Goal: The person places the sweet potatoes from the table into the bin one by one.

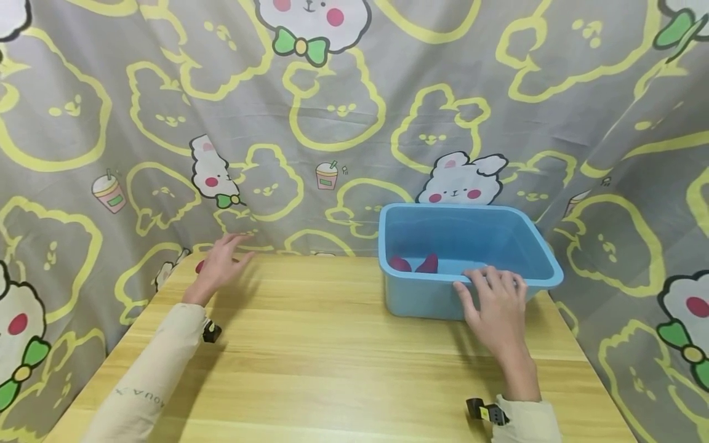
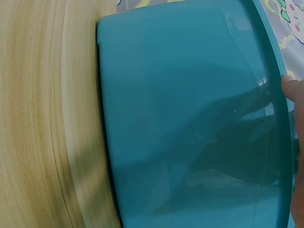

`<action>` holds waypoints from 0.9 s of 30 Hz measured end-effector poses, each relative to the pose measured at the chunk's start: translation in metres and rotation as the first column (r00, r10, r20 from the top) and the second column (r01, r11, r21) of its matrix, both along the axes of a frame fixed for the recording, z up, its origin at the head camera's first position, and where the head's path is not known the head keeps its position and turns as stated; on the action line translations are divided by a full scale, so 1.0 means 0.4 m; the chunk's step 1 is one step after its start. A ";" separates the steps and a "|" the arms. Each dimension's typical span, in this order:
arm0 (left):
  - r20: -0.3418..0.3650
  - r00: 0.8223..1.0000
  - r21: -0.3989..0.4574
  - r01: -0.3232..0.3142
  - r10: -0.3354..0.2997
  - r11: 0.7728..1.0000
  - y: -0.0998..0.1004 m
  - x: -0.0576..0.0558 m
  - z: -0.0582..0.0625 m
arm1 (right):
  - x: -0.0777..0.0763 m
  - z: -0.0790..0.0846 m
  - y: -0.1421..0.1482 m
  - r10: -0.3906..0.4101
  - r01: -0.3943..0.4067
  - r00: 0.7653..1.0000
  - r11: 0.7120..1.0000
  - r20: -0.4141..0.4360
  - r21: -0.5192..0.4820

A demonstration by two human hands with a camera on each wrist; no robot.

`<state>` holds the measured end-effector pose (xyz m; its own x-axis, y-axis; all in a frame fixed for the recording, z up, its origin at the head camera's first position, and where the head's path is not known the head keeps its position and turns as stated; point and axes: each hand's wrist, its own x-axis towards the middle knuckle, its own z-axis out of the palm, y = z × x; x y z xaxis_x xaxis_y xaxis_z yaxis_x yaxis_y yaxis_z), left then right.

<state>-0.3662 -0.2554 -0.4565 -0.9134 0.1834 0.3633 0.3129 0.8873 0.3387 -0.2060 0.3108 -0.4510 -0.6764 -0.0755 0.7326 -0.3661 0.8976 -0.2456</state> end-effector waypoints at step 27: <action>0.212 0.976 -0.069 -0.045 0.058 0.997 -0.144 -0.017 -0.073 | -0.004 -0.003 0.006 -0.005 0.005 1.000 1.000 -0.006 0.015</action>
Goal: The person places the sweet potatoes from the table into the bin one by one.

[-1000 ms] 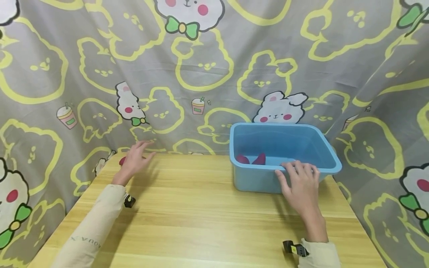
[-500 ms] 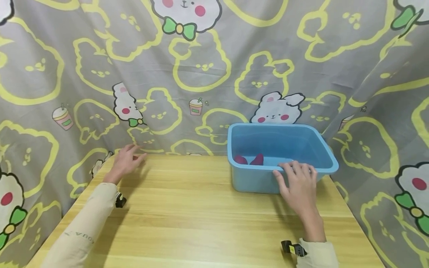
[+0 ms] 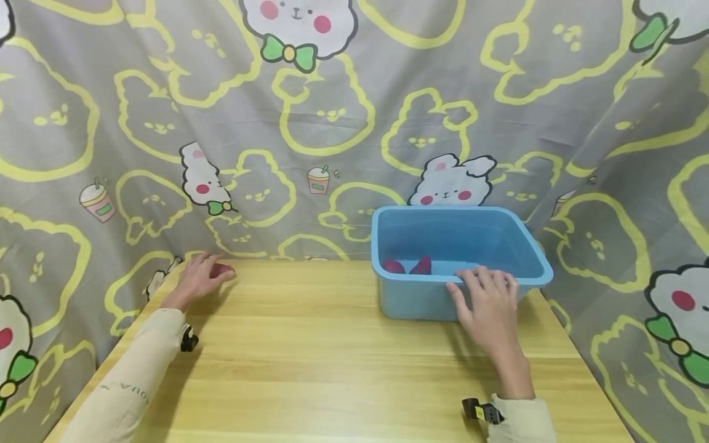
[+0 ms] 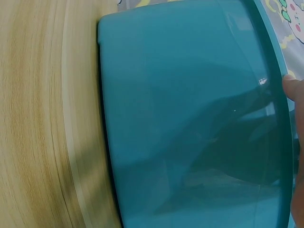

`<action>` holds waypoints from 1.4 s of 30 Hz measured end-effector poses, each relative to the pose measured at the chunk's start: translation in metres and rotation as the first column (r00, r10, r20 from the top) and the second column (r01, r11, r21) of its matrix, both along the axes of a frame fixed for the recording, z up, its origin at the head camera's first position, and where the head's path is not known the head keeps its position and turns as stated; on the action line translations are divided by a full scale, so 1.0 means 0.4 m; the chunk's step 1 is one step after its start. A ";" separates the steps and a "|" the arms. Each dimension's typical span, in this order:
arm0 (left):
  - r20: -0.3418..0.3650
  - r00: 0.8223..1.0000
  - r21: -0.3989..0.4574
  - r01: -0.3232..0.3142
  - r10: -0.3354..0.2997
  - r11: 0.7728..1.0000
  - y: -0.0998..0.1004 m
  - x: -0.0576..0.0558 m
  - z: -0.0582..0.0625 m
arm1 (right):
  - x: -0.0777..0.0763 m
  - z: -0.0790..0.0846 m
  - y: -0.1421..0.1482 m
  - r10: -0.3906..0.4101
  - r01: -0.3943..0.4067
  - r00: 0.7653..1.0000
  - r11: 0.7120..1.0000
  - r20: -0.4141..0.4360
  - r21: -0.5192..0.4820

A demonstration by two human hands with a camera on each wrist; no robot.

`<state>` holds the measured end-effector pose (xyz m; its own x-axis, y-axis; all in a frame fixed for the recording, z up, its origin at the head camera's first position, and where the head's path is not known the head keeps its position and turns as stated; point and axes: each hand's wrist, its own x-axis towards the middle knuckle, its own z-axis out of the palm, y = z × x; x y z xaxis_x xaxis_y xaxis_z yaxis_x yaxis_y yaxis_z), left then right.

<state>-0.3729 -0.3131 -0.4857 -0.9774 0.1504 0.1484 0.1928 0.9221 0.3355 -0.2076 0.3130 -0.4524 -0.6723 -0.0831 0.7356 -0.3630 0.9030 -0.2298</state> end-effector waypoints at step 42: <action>-0.036 0.996 0.069 -0.074 0.077 0.995 -0.027 0.073 -0.038 | 0.005 -0.001 0.000 0.007 -0.007 1.000 1.000 -0.006 -0.004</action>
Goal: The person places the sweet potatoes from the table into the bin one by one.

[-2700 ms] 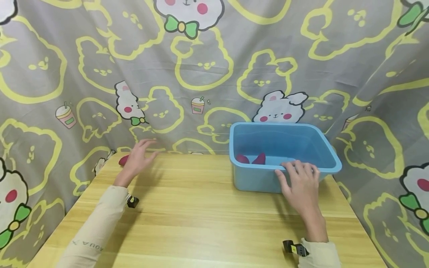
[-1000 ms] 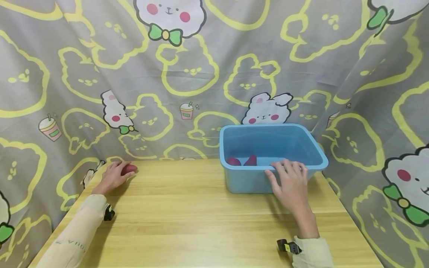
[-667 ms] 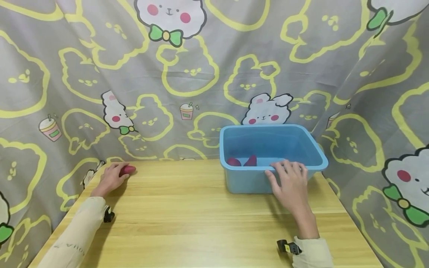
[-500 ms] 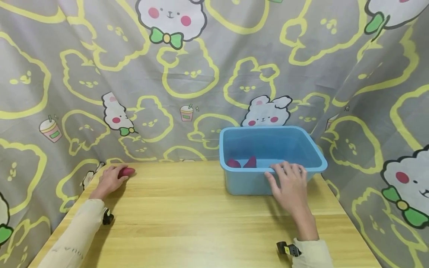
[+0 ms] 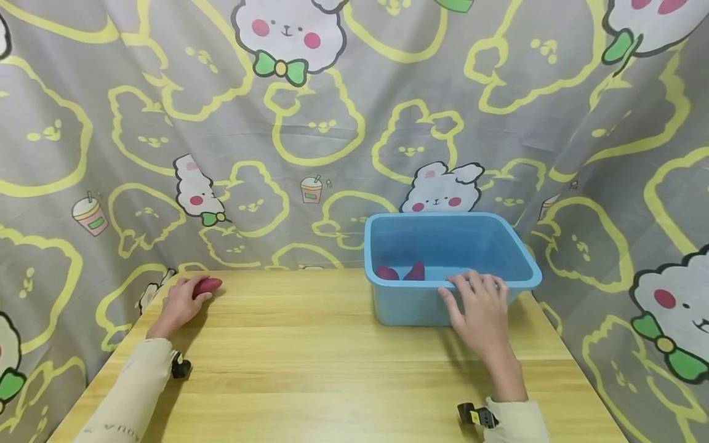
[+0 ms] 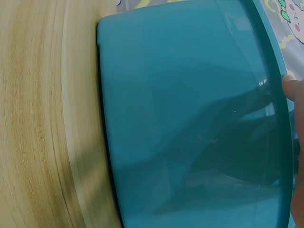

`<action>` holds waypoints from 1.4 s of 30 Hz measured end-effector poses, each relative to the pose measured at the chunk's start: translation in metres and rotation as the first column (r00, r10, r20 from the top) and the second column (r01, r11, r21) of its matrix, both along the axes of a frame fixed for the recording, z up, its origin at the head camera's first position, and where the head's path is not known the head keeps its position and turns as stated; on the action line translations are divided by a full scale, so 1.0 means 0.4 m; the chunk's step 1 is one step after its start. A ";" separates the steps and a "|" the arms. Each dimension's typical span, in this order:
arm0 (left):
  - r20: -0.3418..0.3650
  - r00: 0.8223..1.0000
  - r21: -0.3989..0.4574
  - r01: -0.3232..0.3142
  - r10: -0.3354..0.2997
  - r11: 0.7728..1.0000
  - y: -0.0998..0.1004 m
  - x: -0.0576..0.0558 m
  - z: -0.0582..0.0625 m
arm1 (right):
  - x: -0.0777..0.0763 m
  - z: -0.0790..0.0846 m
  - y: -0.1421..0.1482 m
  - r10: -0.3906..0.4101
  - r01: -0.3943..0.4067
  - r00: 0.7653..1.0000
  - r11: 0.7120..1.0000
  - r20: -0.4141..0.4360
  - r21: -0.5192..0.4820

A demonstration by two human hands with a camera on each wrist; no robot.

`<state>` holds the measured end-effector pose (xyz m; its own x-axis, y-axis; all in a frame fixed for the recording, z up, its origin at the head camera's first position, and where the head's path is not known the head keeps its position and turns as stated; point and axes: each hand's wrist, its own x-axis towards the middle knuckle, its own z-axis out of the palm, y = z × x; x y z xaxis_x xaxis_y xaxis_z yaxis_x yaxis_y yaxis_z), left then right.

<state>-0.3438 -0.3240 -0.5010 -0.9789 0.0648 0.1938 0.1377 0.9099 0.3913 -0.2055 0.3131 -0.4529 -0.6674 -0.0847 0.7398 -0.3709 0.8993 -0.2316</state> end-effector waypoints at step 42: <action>-0.257 0.966 0.224 0.087 -0.027 0.971 0.107 0.037 0.057 | 0.000 -0.009 0.003 0.001 -0.001 1.000 1.000 -0.020 0.002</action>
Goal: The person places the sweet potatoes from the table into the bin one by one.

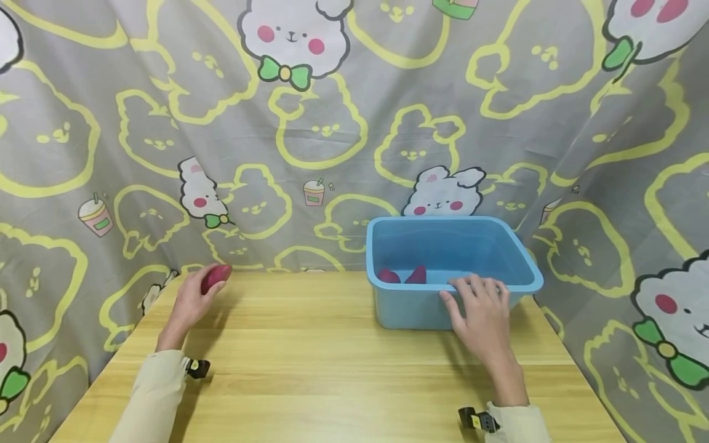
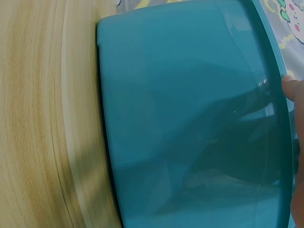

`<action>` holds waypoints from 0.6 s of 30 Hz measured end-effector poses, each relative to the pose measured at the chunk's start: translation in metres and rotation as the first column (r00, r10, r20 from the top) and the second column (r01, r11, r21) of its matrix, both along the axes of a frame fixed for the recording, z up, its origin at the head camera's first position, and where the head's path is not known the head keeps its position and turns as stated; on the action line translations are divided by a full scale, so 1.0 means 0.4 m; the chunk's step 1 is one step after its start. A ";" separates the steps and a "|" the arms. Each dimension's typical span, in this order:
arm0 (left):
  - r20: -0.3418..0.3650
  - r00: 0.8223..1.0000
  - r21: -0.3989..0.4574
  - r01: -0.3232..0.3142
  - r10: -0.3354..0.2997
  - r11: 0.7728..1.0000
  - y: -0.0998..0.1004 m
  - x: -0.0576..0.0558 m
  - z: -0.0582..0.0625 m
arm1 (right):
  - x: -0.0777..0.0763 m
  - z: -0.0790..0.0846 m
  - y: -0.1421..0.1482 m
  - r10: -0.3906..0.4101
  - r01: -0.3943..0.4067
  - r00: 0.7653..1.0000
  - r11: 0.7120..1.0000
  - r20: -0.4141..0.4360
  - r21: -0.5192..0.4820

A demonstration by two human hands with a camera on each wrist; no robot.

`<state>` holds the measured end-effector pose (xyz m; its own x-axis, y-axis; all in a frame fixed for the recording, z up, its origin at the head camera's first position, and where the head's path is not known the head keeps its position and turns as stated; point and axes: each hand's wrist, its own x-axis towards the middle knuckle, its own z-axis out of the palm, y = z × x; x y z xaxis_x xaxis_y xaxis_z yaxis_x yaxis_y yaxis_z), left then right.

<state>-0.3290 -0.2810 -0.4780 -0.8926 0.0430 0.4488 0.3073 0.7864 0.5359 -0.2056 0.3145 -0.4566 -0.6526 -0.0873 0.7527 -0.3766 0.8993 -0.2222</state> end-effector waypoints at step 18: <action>-0.061 0.998 0.079 -0.026 0.031 0.997 0.034 0.032 0.045 | 0.001 0.001 -0.003 -0.001 0.001 1.000 1.000 0.002 0.001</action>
<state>-0.3163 -0.2675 -0.4598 -0.8633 -0.0198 0.5042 0.3197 0.7517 0.5768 -0.2054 0.3134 -0.4562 -0.6542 -0.0876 0.7513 -0.3750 0.9001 -0.2217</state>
